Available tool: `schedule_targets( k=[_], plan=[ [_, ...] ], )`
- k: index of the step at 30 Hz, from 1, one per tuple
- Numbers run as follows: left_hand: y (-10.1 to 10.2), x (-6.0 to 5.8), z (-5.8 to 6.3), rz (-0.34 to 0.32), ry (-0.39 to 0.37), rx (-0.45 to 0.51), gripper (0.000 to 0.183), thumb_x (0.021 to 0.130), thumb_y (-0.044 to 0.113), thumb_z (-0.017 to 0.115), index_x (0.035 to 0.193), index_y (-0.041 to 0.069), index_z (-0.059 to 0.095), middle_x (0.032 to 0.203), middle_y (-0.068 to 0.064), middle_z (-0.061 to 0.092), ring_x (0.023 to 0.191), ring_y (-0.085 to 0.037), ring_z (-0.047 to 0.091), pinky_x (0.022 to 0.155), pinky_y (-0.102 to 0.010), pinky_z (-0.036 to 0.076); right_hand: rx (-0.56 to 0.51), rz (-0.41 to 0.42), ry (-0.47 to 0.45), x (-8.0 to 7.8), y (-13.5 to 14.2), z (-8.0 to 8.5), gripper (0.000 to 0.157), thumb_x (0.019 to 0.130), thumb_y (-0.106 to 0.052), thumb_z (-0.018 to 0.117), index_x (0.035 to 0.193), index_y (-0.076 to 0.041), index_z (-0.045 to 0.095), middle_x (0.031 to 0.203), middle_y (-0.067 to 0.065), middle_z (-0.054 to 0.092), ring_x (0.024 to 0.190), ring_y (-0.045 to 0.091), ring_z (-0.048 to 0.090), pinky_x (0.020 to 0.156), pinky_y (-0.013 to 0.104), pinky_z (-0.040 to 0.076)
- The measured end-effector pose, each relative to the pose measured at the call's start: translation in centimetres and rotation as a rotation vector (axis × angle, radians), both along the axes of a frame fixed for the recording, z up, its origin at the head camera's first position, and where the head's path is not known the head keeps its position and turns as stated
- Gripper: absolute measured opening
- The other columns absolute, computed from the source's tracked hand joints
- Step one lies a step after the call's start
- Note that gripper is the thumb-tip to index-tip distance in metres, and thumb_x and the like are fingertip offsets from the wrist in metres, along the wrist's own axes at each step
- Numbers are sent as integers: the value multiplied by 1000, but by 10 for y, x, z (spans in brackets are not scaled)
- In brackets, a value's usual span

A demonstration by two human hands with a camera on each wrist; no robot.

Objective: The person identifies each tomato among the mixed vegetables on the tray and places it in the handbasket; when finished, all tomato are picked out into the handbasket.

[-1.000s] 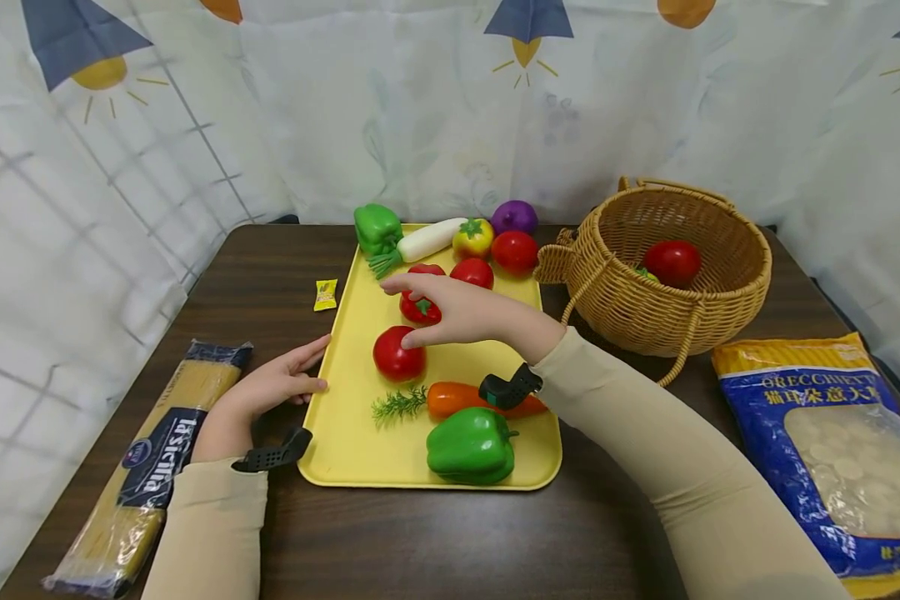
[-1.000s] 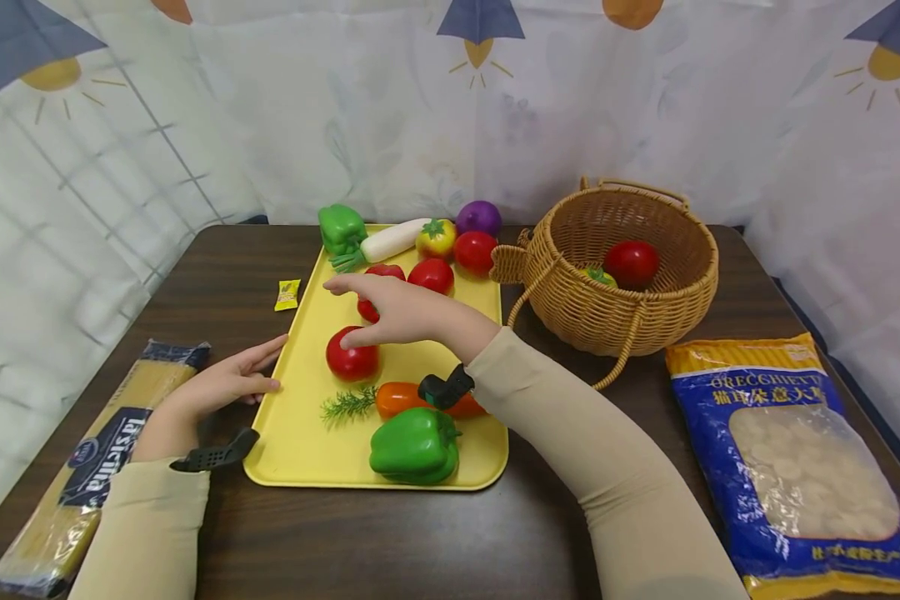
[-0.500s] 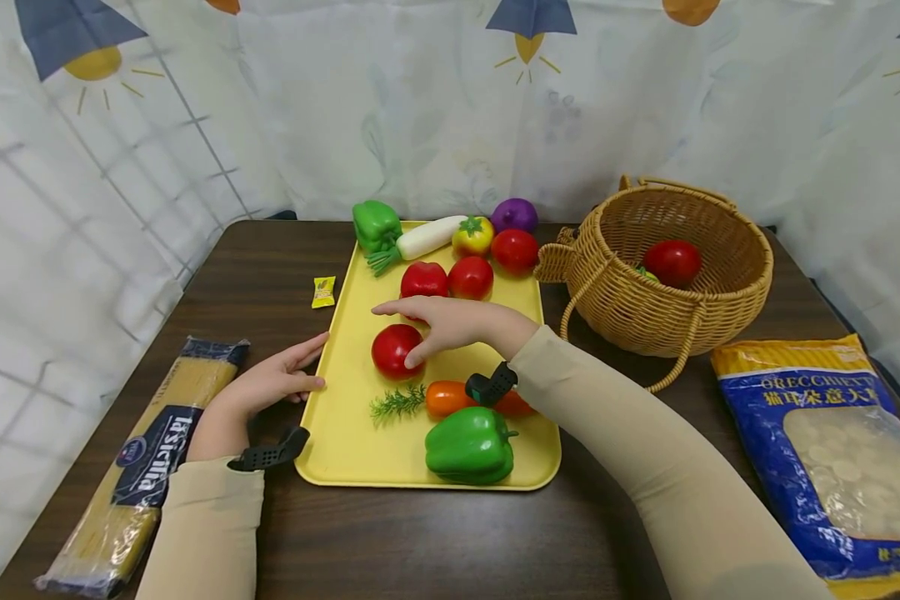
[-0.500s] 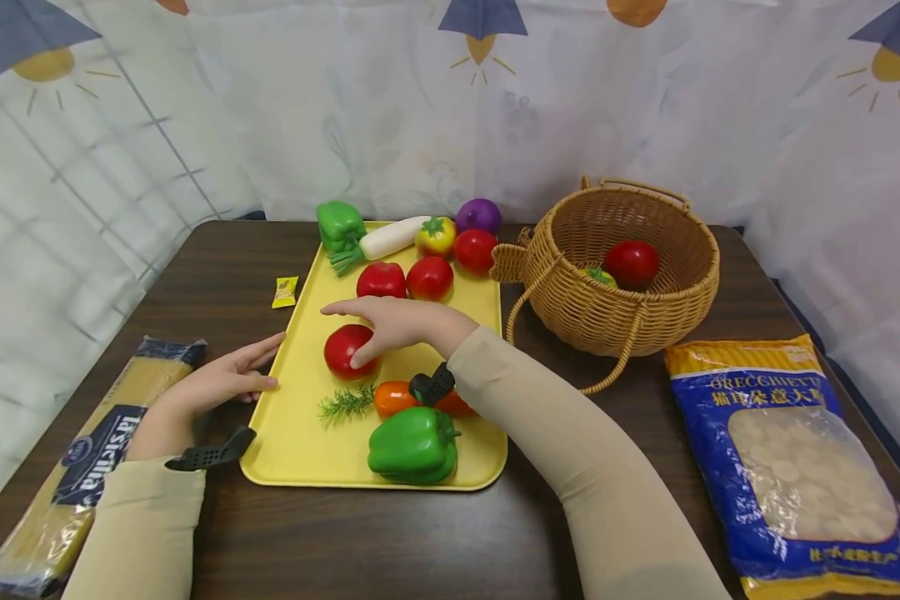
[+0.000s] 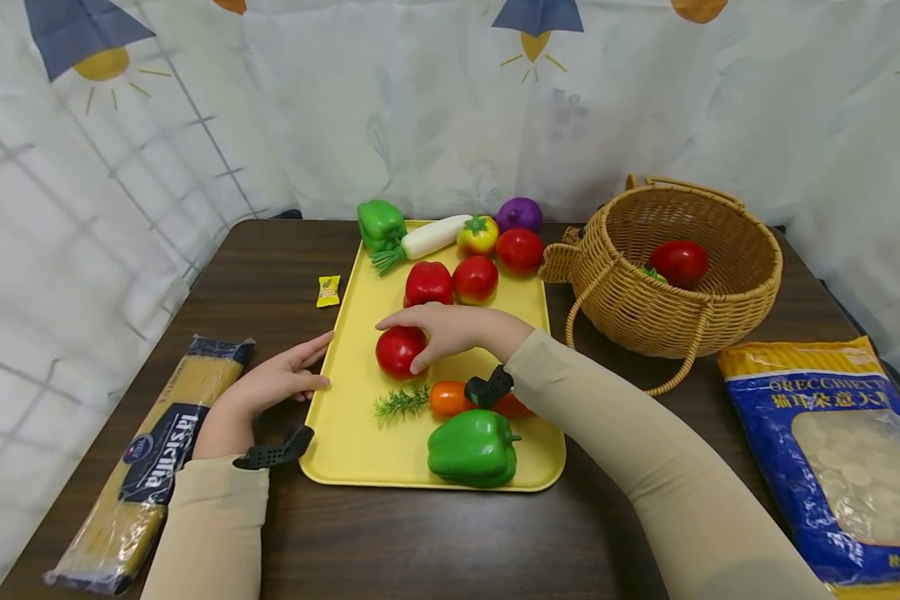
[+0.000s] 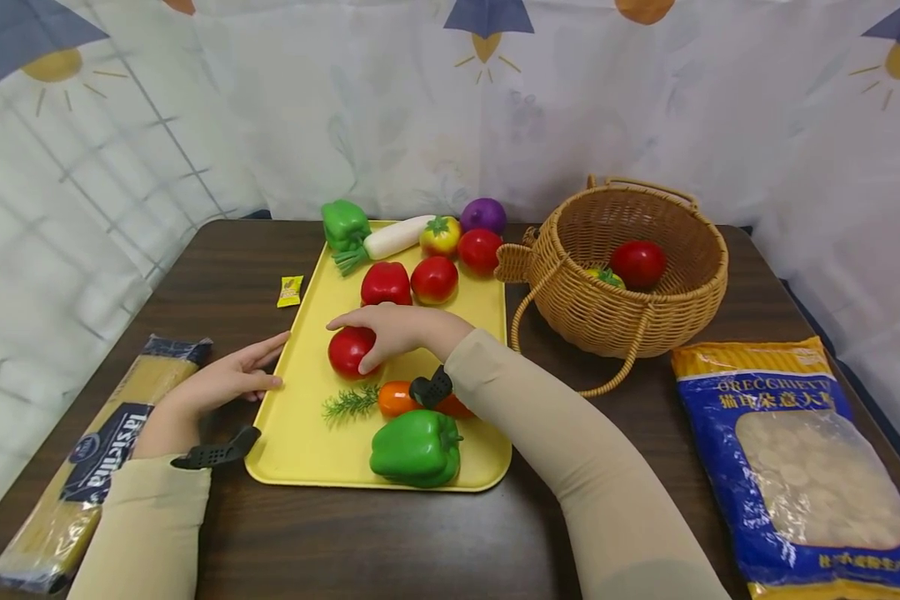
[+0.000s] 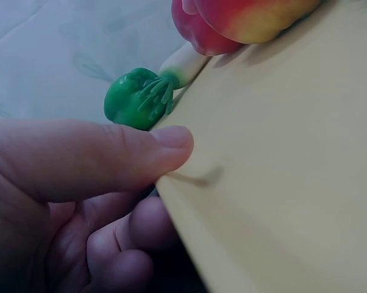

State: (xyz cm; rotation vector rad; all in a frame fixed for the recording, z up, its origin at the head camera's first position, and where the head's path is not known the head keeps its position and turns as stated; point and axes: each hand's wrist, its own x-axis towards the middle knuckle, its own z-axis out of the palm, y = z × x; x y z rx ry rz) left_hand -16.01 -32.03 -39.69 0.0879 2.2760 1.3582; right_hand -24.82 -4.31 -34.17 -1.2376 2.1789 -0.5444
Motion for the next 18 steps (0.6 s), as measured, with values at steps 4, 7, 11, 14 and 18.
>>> schedule_targets(
  k=[4, 7, 11, 14, 18],
  plan=[
    [0, 0, 1, 2, -2, -3, 79, 88, 20, 58, 148, 17, 7, 151, -13, 14, 66, -15, 49, 60, -26, 42, 4, -2, 4, 1, 0, 0, 67, 80, -19, 69, 139, -22, 38, 143, 0, 36, 132, 18, 29, 107, 36, 28],
    [1, 0, 2, 1, -2, -3, 79, 88, 20, 58, 148, 17, 7, 151, -13, 14, 65, -15, 50, 60, -26, 42, 5, -6, 9, 1, 1, 0, 67, 80, -18, 69, 139, -21, 38, 143, 0, 35, 132, 17, 29, 107, 35, 27],
    [1, -1, 2, 1, 2, -5, 78, 88, 19, 58, 148, 17, 8, 151, -13, 15, 65, -15, 49, 60, -26, 42, 7, -5, 16, 2, 1, 0, 66, 79, -17, 69, 138, -21, 39, 143, 0, 36, 132, 18, 29, 108, 35, 27],
    [1, -1, 2, 0, 3, -5, 78, 88, 19, 58, 148, 17, 8, 151, -13, 15, 65, -15, 49, 60, -26, 42, 8, -4, 15, 2, 0, 0, 65, 79, -17, 69, 137, -20, 40, 143, 1, 36, 131, 18, 30, 107, 35, 27],
    [1, 0, 0, 0, 5, -2, 77, 88, 19, 57, 148, 16, 8, 151, -13, 15, 65, -15, 49, 60, -26, 42, 10, -7, 29, 3, -1, -2, 64, 79, -18, 69, 136, -20, 41, 142, 1, 37, 130, 18, 31, 107, 35, 28]
  ],
)
